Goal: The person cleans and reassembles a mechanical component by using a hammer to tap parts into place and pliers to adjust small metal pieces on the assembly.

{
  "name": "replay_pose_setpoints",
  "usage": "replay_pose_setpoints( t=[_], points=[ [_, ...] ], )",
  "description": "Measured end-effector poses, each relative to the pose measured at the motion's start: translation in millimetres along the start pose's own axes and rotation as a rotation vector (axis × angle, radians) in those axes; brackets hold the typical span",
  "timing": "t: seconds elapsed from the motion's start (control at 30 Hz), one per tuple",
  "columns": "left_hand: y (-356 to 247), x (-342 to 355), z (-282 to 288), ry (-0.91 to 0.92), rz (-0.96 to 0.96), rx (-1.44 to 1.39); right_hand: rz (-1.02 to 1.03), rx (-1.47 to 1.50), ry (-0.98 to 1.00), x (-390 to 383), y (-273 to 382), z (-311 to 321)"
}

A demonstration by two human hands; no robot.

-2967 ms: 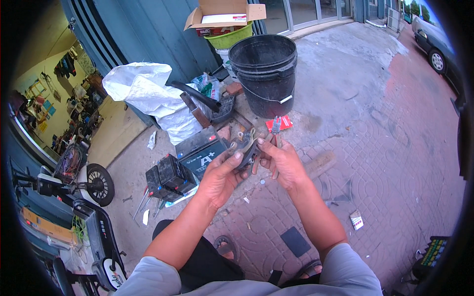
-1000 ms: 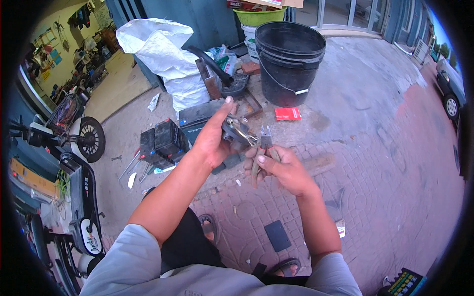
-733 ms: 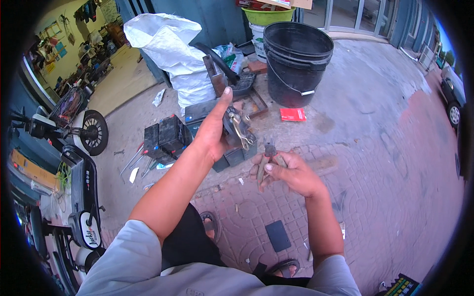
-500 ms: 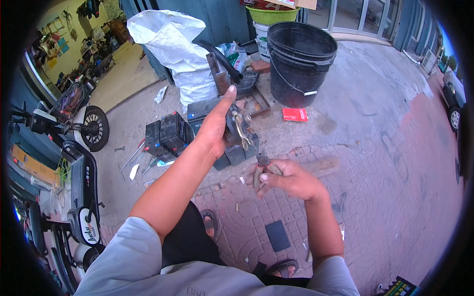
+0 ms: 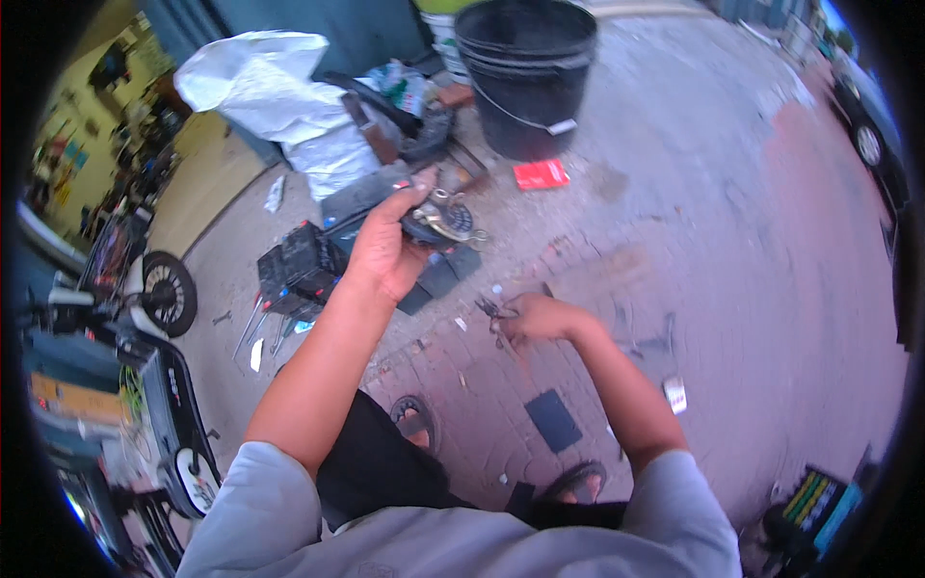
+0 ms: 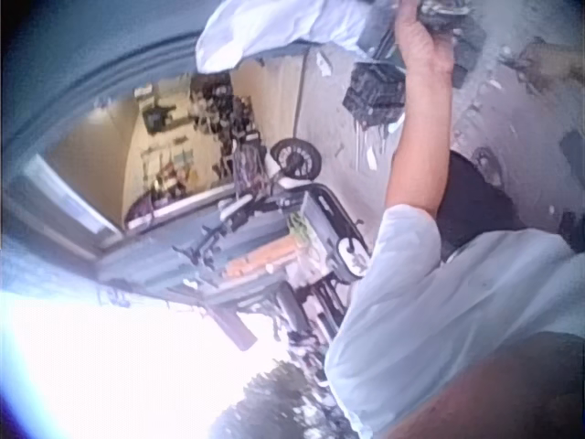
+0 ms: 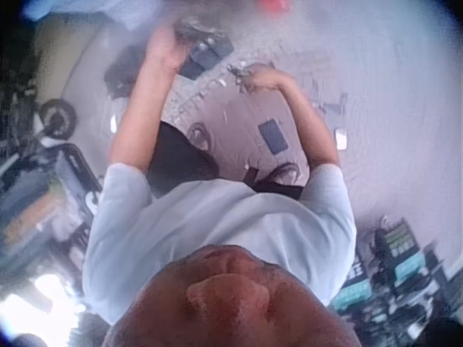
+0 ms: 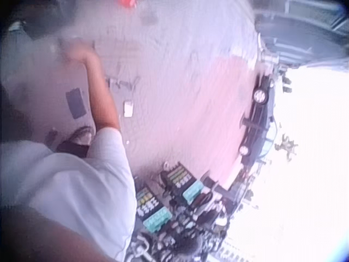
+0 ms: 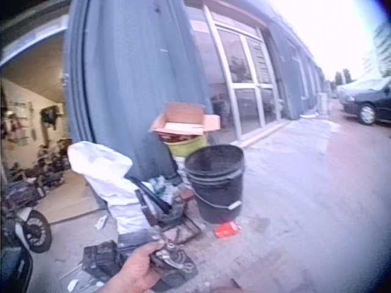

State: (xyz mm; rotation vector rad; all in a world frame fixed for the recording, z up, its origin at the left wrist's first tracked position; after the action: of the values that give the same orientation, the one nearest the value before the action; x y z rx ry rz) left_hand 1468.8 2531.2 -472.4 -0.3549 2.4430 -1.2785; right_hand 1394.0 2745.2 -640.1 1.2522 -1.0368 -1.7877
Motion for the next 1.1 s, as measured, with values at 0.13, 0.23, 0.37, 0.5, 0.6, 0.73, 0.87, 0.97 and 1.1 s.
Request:
replay_pose_setpoints(
  t=[0.13,0.23,0.37,0.5,0.6,0.73,0.87,0.97,1.1],
  points=[
    [76.8,24.1,26.9,-0.159,0.159,0.009,-0.437,-0.140,-0.214,38.9,-99.4,-49.8],
    [158.6,51.0,35.3,-0.130,0.388,0.042,-0.495,-0.126,-0.329,45.0,-186.8,-74.0],
    [234.8,61.6,74.0,-0.174,0.438,0.050,-0.376,-0.505,-0.331,41.1,-203.7,-96.8],
    [298.4,62.2,102.8,-0.228,0.457,-0.148,-0.560,-0.239,-0.422,10.1,-215.5,-103.6],
    [336.4,65.6,113.0,-0.190,0.379,-0.300,-0.572,-0.346,-0.585,-26.1,-218.2,-89.2],
    [381.0,80.2,128.2,-0.263,0.391,-0.393,-0.791,-0.475,-0.626,-79.1,-227.4,-42.9],
    [409.0,83.8,121.0,-0.247,0.446,-0.447,-0.876,-0.567,-0.757,-126.6,-279.1,-43.2],
    [423.5,93.0,127.9,-0.214,0.366,-0.551,-0.804,-0.777,-0.836,-140.5,-295.1,-64.9],
    [421.4,105.2,149.1,-0.185,0.338,-0.533,-0.861,-0.541,-0.903,-141.0,-306.4,-69.1]
  ],
)
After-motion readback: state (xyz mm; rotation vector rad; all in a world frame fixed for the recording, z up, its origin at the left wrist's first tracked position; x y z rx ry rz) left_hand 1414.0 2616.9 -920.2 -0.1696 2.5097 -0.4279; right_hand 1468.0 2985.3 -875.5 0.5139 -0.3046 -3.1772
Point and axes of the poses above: each hand's wrist, its own x-axis towards the middle knuckle, its own z-axis out of the back of the hand, y = z × x, the point moved 1 cm from there along x, towards the middle knuckle, and after that the axes turned 2 degrees about -z, right-handed, at the moved point
